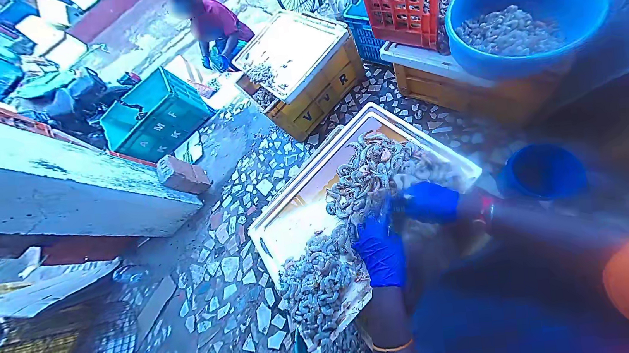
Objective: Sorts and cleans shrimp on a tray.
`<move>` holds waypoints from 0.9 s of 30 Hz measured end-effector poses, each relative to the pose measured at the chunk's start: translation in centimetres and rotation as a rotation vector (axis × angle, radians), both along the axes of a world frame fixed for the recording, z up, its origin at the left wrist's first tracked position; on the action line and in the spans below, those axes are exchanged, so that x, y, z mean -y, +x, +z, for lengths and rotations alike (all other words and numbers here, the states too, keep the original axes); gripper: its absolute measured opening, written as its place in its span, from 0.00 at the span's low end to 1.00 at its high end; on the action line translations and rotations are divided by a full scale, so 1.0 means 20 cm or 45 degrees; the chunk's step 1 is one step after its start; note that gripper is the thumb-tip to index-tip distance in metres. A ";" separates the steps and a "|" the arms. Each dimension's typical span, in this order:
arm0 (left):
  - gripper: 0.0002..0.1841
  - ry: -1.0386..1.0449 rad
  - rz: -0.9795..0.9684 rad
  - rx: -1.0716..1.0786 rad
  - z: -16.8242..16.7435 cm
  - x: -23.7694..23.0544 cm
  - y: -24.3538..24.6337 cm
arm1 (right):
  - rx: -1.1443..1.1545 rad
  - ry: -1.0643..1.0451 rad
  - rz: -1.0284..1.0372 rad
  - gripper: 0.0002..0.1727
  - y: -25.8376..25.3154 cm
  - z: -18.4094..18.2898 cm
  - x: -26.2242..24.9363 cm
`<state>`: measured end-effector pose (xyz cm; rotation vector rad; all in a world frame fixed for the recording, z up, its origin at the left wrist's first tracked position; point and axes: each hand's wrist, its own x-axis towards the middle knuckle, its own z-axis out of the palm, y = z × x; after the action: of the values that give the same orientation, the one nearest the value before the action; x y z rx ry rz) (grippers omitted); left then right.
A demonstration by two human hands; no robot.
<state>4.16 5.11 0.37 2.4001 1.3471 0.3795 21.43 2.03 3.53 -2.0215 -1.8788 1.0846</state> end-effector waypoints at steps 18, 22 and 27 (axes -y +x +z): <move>0.21 -0.432 0.325 0.319 0.27 0.24 -0.01 | 0.155 0.471 -0.028 0.21 -0.07 0.20 0.37; 0.19 -0.507 0.440 0.443 0.19 0.17 -0.07 | 0.061 0.559 -0.129 0.22 -0.06 0.08 0.37; 0.35 -0.555 0.101 0.442 0.07 0.07 -0.12 | -0.120 0.480 -0.199 0.22 0.01 -0.04 0.22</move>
<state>1.83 3.70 1.80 1.8330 1.2196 0.4462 21.65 -2.31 2.68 -1.8305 -1.6933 0.7090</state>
